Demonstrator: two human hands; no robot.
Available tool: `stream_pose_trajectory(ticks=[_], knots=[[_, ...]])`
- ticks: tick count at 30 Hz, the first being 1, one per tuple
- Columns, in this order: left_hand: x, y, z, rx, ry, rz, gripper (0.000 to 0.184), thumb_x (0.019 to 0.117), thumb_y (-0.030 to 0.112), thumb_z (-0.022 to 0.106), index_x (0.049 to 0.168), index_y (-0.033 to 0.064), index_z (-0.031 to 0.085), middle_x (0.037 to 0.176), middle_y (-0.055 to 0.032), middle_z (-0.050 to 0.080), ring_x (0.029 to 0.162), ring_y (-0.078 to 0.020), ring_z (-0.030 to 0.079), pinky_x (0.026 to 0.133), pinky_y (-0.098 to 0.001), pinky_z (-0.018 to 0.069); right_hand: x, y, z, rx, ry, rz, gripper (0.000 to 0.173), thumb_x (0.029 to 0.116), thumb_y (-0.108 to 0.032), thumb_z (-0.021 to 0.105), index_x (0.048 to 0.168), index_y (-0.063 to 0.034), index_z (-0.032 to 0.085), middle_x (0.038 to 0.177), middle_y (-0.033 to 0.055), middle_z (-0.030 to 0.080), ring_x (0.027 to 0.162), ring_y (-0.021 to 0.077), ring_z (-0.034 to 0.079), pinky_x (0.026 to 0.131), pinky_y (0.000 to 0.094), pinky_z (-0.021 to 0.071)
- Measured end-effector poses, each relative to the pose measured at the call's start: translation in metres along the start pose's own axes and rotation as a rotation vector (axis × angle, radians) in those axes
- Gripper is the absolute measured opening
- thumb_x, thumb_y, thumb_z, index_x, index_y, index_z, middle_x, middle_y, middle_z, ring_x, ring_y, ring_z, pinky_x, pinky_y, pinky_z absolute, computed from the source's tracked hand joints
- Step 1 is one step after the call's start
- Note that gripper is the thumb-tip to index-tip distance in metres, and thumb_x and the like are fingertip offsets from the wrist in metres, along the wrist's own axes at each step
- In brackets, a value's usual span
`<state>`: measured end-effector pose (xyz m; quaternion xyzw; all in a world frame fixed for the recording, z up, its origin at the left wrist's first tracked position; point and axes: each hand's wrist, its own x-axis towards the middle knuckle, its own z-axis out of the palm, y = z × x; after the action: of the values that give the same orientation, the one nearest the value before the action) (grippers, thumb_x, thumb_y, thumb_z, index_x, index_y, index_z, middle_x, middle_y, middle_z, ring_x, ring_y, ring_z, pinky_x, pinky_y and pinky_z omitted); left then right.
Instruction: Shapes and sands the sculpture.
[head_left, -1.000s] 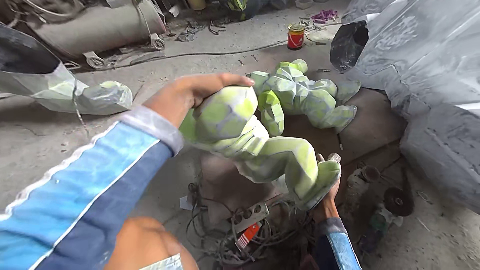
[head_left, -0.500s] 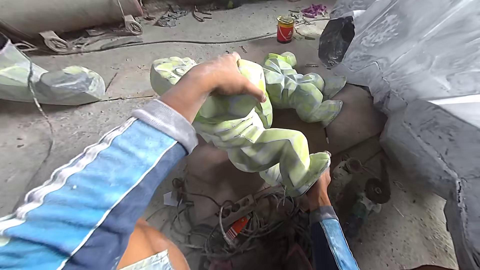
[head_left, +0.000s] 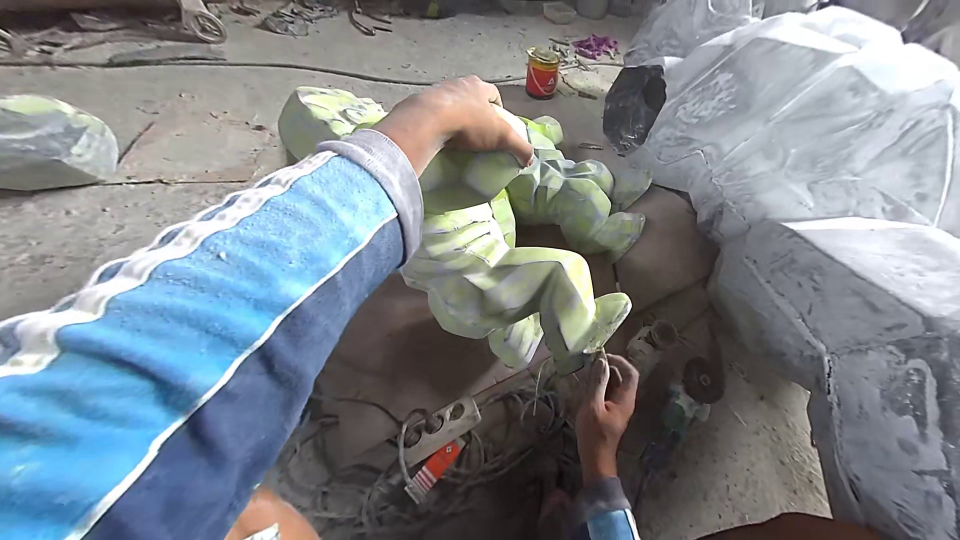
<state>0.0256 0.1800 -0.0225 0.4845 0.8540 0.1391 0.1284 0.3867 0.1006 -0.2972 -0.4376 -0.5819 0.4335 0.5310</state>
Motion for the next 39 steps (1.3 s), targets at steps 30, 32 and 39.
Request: stream_pose_trajectory(ticks=[30,32,39], knots=[[-0.004,0.003,-0.001,-0.072,-0.033,0.022,0.074,0.0730,0.062,0.079,0.128,0.0133,0.065,0.112,-0.0126,0.068,0.104,-0.0258,0.063,0.090,-0.0548,0.0489,-0.032,0.044,0.036,-0.384,0.151,-0.301,0.032,0.1028,-0.018,0.047,0.129,-0.0016,0.038,0.110,0.0082,0.056,0.103,0.0098,0.062,0.092,0.0288,0.0541],[-0.006,0.003,0.005,-0.090,-0.045,0.029,0.063,0.0740,0.059,0.079,0.116,0.0140,0.067,0.100,-0.0061,0.068,0.090,-0.0171,0.063,0.080,-0.0455,0.0516,-0.042,0.056,0.034,-0.374,0.140,-0.297,0.034,0.0995,-0.015,0.050,0.128,0.0006,0.040,0.109,0.0108,0.058,0.103,0.0135,0.063,0.092,0.0323,0.0550],[-0.012,0.004,0.003,-0.150,-0.038,0.019,0.059,0.0735,0.055,0.081,0.114,0.0146,0.067,0.095,-0.0042,0.067,0.084,-0.0137,0.063,0.076,-0.0402,0.0524,0.000,0.007,0.027,-0.344,0.128,-0.223,0.027,0.1070,-0.026,0.051,0.126,-0.0062,0.052,0.102,0.0041,0.062,0.090,0.0093,0.064,0.081,0.0306,0.0566]])
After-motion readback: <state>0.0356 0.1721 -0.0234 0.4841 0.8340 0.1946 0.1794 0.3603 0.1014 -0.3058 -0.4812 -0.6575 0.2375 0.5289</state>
